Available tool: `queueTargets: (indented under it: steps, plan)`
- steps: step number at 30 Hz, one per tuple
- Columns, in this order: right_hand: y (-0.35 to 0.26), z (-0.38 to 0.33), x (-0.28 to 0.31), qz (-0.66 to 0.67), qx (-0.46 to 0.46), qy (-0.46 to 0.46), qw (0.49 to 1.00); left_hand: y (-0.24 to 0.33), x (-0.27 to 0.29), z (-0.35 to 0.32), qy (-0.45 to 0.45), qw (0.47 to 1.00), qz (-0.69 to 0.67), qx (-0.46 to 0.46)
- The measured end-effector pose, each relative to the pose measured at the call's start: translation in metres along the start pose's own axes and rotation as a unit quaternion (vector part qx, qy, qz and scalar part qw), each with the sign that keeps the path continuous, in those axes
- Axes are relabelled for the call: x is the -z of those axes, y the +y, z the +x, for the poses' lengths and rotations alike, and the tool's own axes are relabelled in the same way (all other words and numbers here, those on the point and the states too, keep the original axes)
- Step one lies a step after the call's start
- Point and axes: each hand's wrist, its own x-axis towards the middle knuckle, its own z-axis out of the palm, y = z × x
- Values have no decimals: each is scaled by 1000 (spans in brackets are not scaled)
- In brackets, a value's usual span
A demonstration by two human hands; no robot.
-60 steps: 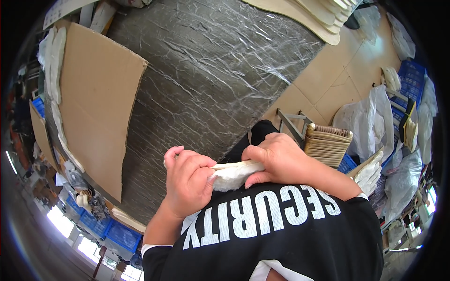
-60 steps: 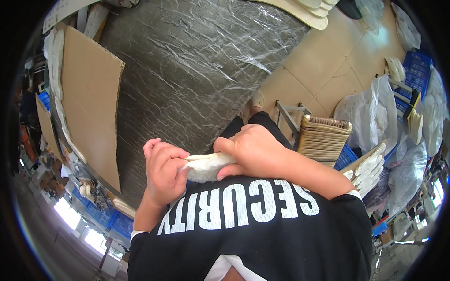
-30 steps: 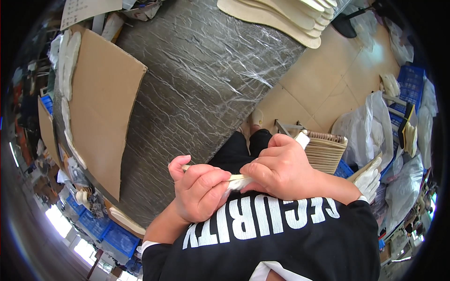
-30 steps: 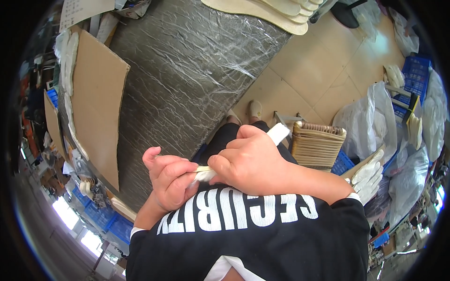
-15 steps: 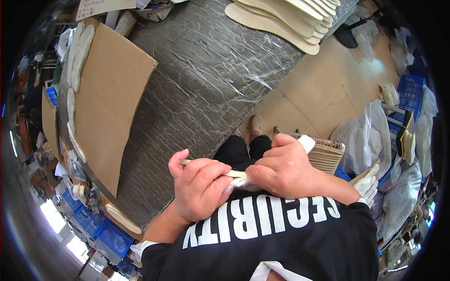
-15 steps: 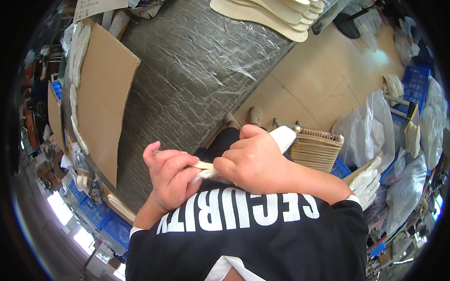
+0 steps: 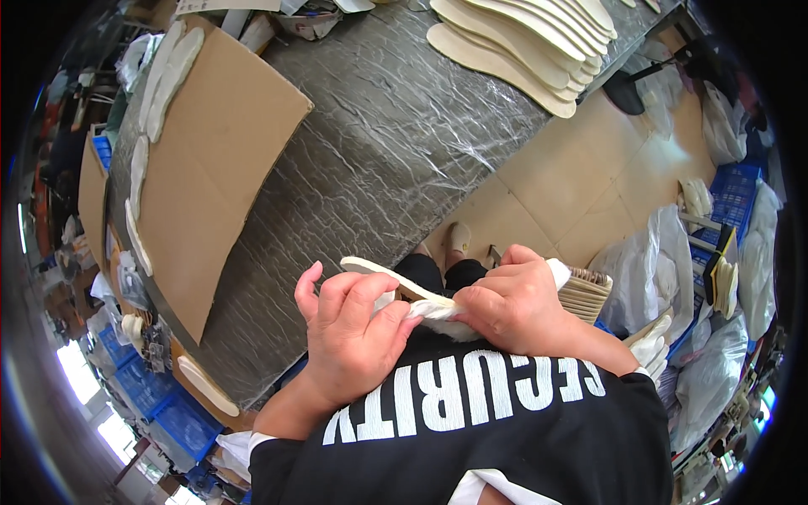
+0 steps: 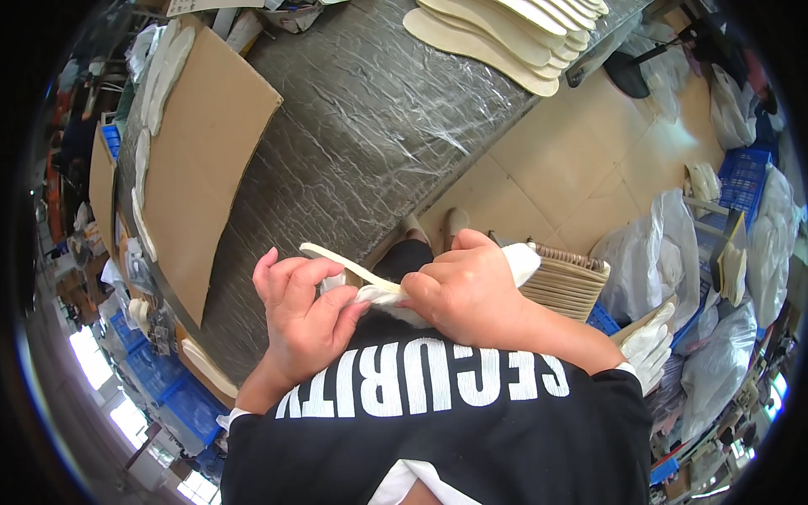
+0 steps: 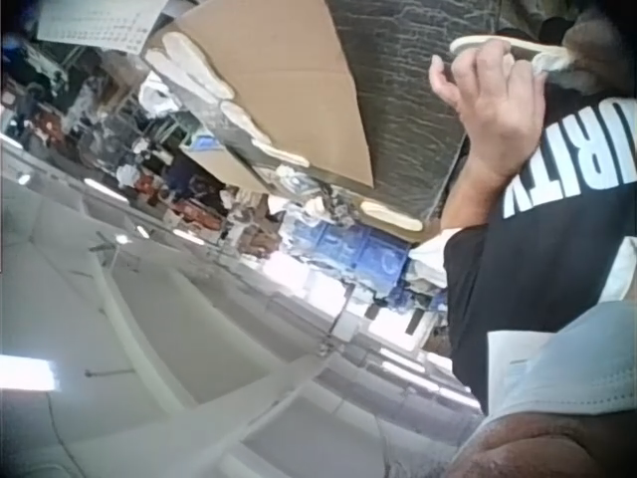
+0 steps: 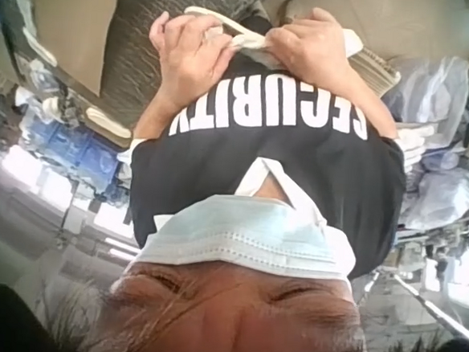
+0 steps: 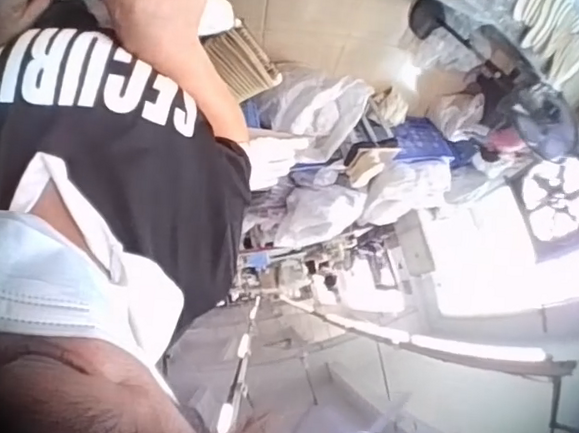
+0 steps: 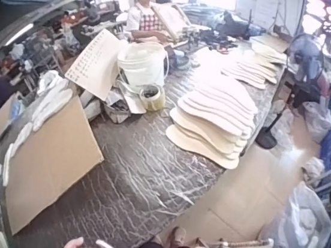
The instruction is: The person is applying white fur lining to shoe insoles by hand.
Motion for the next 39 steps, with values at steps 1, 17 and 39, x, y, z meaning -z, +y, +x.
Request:
queueTargets:
  steps: [1, 17, 39]
  plan:
    - [0, 0, 0, -1, -2, 1, 1000, 0, 1, 0, 4, 1000, -1, 0]
    - [-4, -6, 1, 30, 25, -12, 999, -13, -1, -2, -15, 992, -127, -7]
    - [-3, -2, -11, 40, -28, -41, 998, -1, -7, 6, -7, 991, -122, -49]
